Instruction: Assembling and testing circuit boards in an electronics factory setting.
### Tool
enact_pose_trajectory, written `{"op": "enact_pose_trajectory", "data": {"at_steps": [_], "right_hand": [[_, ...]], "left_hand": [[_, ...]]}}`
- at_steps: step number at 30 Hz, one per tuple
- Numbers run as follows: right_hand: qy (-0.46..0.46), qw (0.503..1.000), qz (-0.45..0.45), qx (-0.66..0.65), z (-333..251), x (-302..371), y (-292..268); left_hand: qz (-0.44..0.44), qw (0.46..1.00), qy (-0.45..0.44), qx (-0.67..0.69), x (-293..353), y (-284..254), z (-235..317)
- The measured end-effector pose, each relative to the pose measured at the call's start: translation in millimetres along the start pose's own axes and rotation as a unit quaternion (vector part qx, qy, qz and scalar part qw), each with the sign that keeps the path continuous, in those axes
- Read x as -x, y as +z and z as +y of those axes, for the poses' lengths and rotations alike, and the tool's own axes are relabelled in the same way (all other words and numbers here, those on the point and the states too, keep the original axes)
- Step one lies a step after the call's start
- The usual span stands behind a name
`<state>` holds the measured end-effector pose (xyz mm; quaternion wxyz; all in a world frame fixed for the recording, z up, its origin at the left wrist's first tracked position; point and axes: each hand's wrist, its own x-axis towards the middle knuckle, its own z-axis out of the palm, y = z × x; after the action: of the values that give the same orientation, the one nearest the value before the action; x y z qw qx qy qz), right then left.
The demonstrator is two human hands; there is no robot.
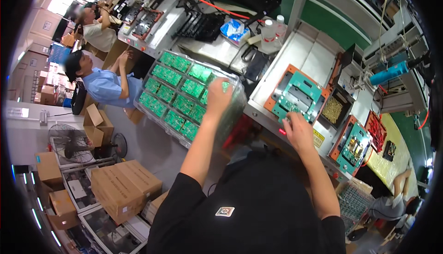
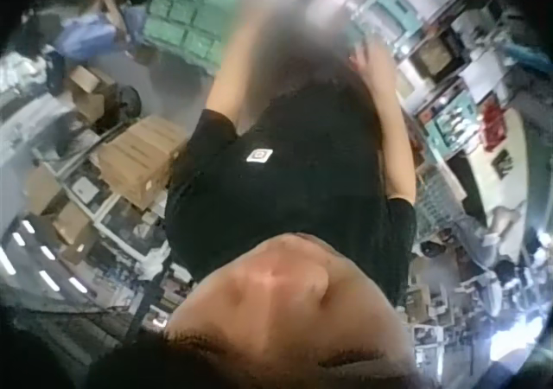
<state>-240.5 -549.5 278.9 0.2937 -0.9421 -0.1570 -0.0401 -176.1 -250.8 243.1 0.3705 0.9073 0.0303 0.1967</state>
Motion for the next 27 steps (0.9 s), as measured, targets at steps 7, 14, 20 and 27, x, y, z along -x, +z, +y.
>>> {"op": "enact_pose_trajectory", "data": {"at_steps": [7, 14, 20, 27], "right_hand": [[0.039, 0.993, 0.012, -0.109, 26.6, 29.2, 0.7], [0.047, 0.982, 0.056, -0.175, 40.6, 26.6, -0.8], [0.076, 0.973, 0.015, -0.216, 26.0, 17.7, -5.4], [0.033, 0.981, 0.002, -0.191, 10.1, 7.7, -7.4]], "left_hand": [[-0.11, 0.945, -0.098, -0.294, -26.1, 37.5, -127.6], [-0.001, 0.997, -0.053, 0.064, -41.2, 16.9, -158.0], [0.122, 0.959, -0.144, 0.209, -51.5, 15.2, -192.8], [0.033, 0.989, -0.019, -0.143, -43.0, 11.5, -148.7]]}}
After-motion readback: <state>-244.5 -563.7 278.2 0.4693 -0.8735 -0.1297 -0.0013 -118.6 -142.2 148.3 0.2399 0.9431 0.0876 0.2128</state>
